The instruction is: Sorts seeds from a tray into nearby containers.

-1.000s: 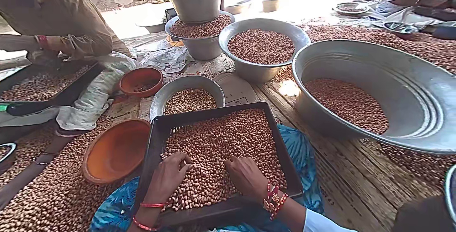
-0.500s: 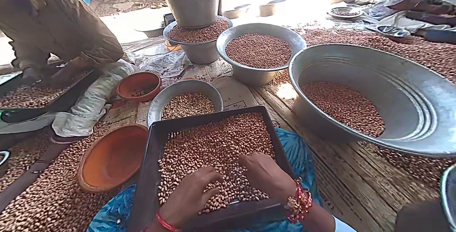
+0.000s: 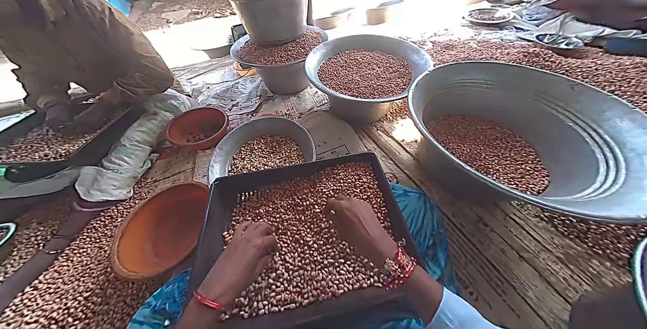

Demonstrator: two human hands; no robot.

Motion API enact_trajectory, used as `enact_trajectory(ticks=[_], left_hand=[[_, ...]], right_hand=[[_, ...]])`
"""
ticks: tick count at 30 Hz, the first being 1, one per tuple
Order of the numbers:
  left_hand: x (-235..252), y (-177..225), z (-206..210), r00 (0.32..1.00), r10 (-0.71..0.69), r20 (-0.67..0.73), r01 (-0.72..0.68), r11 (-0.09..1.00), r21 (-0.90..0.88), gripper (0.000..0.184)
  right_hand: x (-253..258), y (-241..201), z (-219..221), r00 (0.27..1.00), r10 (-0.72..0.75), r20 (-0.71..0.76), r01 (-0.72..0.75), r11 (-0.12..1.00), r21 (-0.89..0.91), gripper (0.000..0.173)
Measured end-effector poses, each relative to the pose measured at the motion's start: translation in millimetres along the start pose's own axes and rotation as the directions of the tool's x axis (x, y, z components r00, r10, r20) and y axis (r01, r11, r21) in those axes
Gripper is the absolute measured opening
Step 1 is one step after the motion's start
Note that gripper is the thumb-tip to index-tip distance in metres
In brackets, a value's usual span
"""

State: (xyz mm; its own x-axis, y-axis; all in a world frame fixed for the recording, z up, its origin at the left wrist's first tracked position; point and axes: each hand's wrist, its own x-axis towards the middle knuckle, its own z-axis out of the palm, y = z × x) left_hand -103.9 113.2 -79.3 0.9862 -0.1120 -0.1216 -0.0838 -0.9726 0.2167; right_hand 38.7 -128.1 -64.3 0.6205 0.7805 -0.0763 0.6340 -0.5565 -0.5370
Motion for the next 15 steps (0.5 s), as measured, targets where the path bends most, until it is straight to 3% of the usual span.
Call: enact_trajectory(ticks=[3, 6, 15], left_hand=[[16, -2, -16, 0.958, -0.081, -0.276, 0.089, 0.996, 0.017, 0.020], [44, 5, -20, 0.896, -0.104, -0.431, 0.098, 0.995, -0.036, 0.017], [104, 6, 6, 0.933, -0.194, -0.304, 0.200, 0.980, -0.009, 0.019]], right_hand=[[20, 14, -9, 0.991, 0.061, -0.116, -0.074, 0.991, -0.112, 0.025], [32, 17, -6, 0.993, 0.077, -0.088, -0.089, 0.986, -0.144, 0.023], [38, 23, -4, 0.994, 0.108, 0.001, -0.108, 0.992, -0.061, 0.025]])
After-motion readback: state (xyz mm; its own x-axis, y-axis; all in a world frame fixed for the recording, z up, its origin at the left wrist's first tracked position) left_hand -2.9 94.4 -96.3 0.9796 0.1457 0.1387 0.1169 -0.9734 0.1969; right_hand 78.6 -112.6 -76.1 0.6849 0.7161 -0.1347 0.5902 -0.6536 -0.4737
